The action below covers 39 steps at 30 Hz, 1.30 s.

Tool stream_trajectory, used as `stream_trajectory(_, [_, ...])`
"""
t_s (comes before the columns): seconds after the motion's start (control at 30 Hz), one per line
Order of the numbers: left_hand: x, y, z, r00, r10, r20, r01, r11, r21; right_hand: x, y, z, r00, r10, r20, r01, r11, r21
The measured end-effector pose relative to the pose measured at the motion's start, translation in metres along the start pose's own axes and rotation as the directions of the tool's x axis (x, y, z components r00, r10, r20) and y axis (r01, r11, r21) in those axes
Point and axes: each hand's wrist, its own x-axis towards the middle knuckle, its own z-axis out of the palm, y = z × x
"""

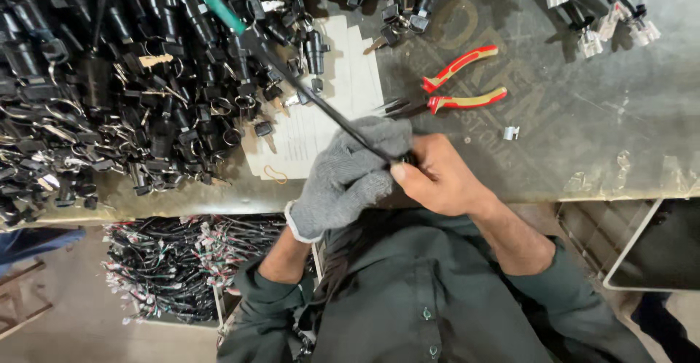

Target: The person holds a black cable against the workbench and uses pliers to strip insulation from its end, pulling the cut insulation off to expose inner colored wires. They repeat the stripping on the cable and set the processed cable aside among piles of similar cable assemblies.

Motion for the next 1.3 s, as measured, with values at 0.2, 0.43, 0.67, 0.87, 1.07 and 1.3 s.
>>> stream_trajectory(0.2, [-0.005,0.013,-0.005,0.991,0.006,0.133,0.039,0.941,-0.336,-0.024,0.030,0.005,0.960,0.009,0.279,-0.162,0.831,0.532])
stream_trajectory(0.43, [-0.001,0.005,0.031,0.979,-0.119,-0.165,0.052,0.932,-0.359,-0.021,0.062,0.031,0.996,0.030,-0.081,0.027,0.785,0.619])
stream_trajectory(0.67, [0.012,0.003,0.031,0.965,-0.219,-0.145,0.143,0.900,-0.411,-0.011,0.060,0.037,0.854,0.088,-0.513,0.105,0.936,0.335])
stream_trajectory(0.87, [0.004,0.004,0.025,0.940,-0.292,-0.178,0.203,0.895,-0.396,0.004,-0.001,0.024,0.836,-0.305,-0.457,0.199,0.943,-0.265])
stream_trajectory(1.07, [-0.009,0.008,0.014,0.954,-0.223,-0.200,0.107,0.877,-0.468,0.009,-0.044,-0.050,0.920,-0.370,-0.127,-0.033,0.251,-0.967])
stream_trajectory(1.3, [-0.001,0.026,0.010,0.987,-0.072,-0.144,0.028,0.958,-0.287,-0.003,-0.008,-0.062,0.926,-0.253,-0.280,-0.155,0.421,-0.894])
